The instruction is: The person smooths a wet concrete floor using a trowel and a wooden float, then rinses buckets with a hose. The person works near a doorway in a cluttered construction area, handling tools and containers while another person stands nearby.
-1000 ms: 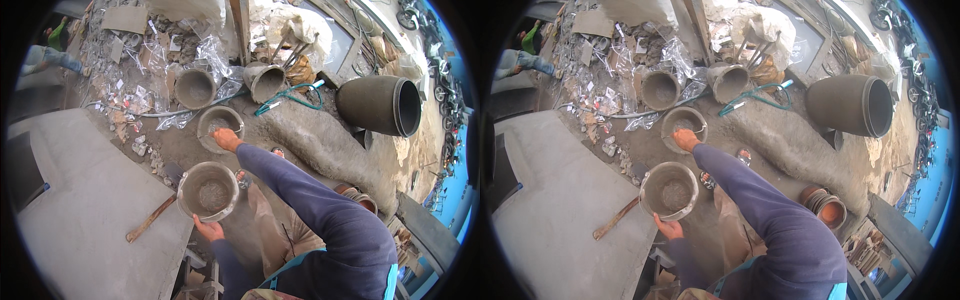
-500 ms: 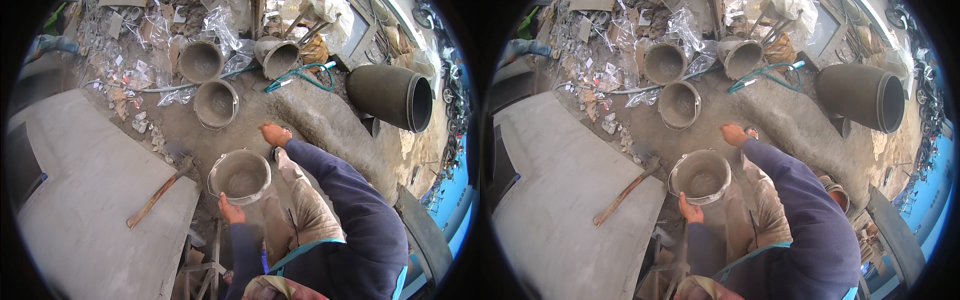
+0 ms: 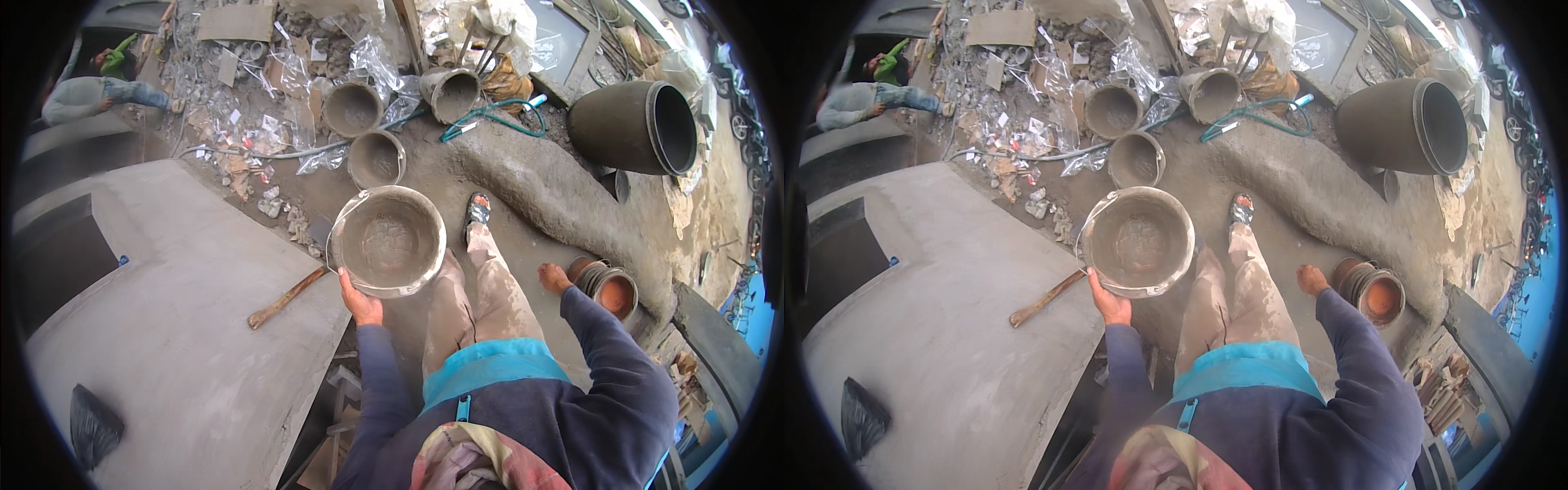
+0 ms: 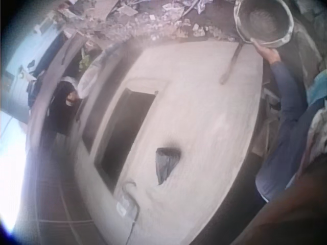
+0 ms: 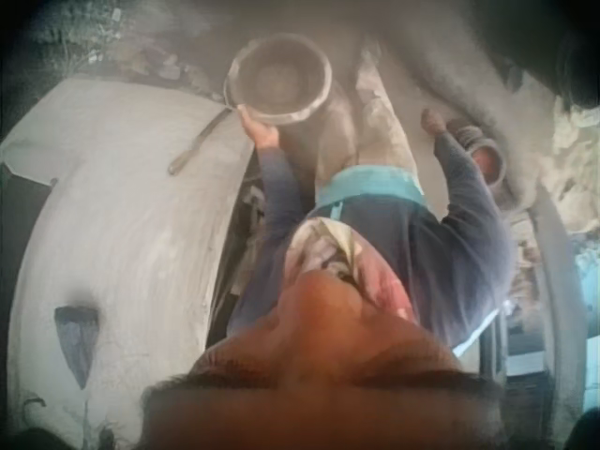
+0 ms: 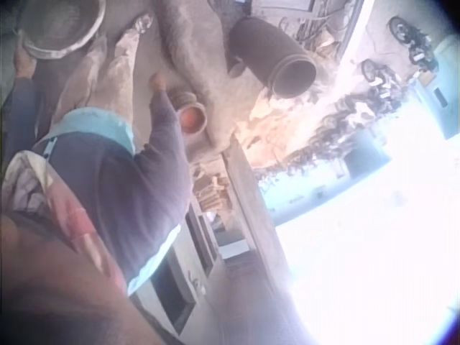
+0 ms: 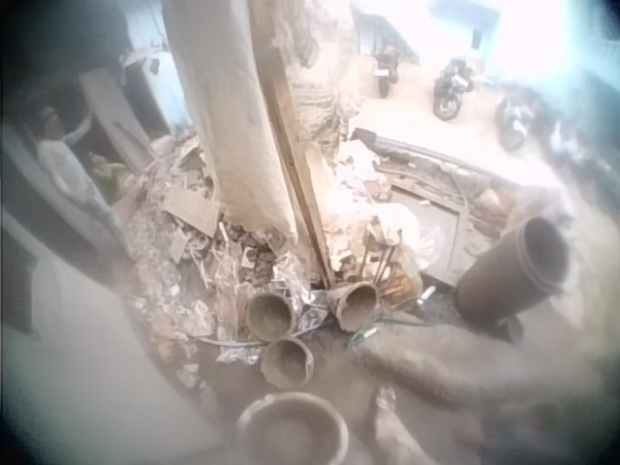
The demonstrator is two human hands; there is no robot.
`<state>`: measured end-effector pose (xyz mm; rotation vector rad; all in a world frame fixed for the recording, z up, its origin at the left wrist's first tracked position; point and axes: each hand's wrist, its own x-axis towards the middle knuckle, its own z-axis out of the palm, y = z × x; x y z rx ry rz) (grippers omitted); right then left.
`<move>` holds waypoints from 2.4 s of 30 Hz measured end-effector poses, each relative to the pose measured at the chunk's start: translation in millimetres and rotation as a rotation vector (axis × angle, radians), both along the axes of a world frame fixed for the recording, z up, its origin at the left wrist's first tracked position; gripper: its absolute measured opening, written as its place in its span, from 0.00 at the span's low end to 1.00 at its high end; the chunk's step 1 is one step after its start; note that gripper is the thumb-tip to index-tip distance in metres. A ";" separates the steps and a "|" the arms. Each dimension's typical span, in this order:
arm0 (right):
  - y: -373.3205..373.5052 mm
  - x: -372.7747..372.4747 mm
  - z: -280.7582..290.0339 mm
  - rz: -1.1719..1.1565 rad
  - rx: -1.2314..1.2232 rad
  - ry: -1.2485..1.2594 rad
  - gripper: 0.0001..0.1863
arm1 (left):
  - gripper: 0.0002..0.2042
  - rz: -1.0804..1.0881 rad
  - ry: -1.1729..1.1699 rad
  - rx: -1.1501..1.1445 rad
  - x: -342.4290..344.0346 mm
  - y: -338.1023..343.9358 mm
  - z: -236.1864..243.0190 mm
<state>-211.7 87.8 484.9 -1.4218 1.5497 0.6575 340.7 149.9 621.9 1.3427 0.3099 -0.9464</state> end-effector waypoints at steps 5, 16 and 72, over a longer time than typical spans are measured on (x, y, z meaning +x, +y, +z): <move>26.9 31.9 29.2 -0.339 -0.043 -0.178 0.17 | 0.31 -0.040 -0.025 -0.105 7.0 -19.3 56.7; 54.1 -24.1 69.0 -0.829 -0.037 -0.204 0.17 | 0.31 0.029 -0.102 -0.104 -11.5 -11.4 117.3; -267.7 219.0 158.2 0.331 -0.485 -0.548 0.29 | 0.28 -0.024 -0.304 0.221 -42.1 -114.7 81.0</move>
